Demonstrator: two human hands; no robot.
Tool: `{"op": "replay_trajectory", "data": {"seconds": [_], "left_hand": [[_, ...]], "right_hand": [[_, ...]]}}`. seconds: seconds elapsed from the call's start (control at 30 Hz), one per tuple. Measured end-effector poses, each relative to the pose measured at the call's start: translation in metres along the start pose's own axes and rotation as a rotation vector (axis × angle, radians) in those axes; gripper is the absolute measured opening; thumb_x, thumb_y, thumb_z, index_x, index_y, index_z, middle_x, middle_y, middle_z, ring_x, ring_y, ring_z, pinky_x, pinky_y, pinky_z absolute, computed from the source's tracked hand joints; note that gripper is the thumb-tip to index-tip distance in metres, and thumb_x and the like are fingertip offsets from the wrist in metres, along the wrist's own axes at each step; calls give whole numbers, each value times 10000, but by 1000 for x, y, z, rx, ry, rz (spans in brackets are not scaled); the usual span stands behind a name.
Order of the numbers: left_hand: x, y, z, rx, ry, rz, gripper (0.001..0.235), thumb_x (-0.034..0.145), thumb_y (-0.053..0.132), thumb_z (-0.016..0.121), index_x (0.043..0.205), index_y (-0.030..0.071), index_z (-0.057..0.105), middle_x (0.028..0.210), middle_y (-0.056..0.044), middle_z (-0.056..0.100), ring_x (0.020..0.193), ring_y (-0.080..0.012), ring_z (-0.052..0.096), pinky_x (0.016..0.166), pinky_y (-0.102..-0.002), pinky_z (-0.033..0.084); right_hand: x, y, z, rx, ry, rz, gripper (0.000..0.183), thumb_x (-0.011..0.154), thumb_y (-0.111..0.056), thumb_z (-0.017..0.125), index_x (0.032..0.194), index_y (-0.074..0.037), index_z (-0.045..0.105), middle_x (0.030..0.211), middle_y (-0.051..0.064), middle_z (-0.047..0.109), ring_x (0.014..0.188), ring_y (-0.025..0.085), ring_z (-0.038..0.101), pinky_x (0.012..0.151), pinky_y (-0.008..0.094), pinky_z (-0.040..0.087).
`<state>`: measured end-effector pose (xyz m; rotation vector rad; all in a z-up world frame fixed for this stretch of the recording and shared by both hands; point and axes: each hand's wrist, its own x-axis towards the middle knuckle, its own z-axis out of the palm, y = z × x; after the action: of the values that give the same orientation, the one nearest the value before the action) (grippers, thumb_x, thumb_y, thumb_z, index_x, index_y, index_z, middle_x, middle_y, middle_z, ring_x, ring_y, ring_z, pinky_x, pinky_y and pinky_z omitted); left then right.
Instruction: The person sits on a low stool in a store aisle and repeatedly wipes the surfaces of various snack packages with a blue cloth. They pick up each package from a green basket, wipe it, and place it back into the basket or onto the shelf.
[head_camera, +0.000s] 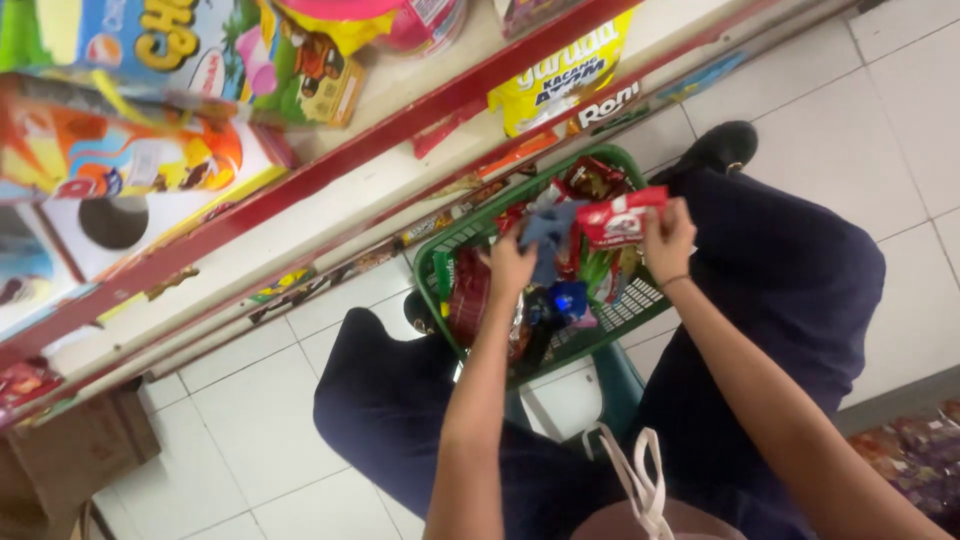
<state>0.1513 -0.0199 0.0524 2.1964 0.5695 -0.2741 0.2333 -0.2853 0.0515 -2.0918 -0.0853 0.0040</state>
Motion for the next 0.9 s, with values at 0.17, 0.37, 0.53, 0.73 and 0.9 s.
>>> {"op": "replay_trajectory", "data": {"seconds": [0.17,0.37,0.53,0.73,0.9], "left_hand": [[-52,-47,-6,-936,160,-66,312,989,198,649,1268,64,692,1193,-104,739,1078,-288,669,1044,-592,472],[-154,5,-77,-1658,126,-228,457,959,171,636,1400,111,535,1360,-75,598,1253,-282,578,1095,-522,449],[-224,78,-132,-1878,-9,14,676,988,487,557,1512,78,435,1518,-108,505,1406,-327,455,1164,-526,347],[-265,129,-153,-1466,164,346,764,1001,570,600,1561,79,428,1585,-142,435,1468,-340,423,1242,-496,335],[-302,236,-177,-377,294,779,797,833,277,850,1534,93,518,1669,-197,244,1547,-428,351,1330,-514,332]], "right_hand": [[-4,-40,-16,720,113,316,154,1129,-194,608,1049,-64,589,897,8,655,787,68,570,709,247,478],[-35,-97,-46,1709,-369,1043,395,1061,-462,556,1137,-87,655,955,55,680,886,215,667,809,378,580],[-64,-183,-86,1669,-434,859,491,969,-498,626,1220,-76,658,1057,97,702,981,283,696,919,473,582],[-108,-236,-129,1233,-366,430,373,975,-116,649,1333,-44,573,1291,109,671,1187,264,671,1051,473,547],[-154,-278,-149,1118,-373,206,397,1001,-6,612,1390,-36,540,1335,84,654,1230,206,647,1072,379,533]]}}
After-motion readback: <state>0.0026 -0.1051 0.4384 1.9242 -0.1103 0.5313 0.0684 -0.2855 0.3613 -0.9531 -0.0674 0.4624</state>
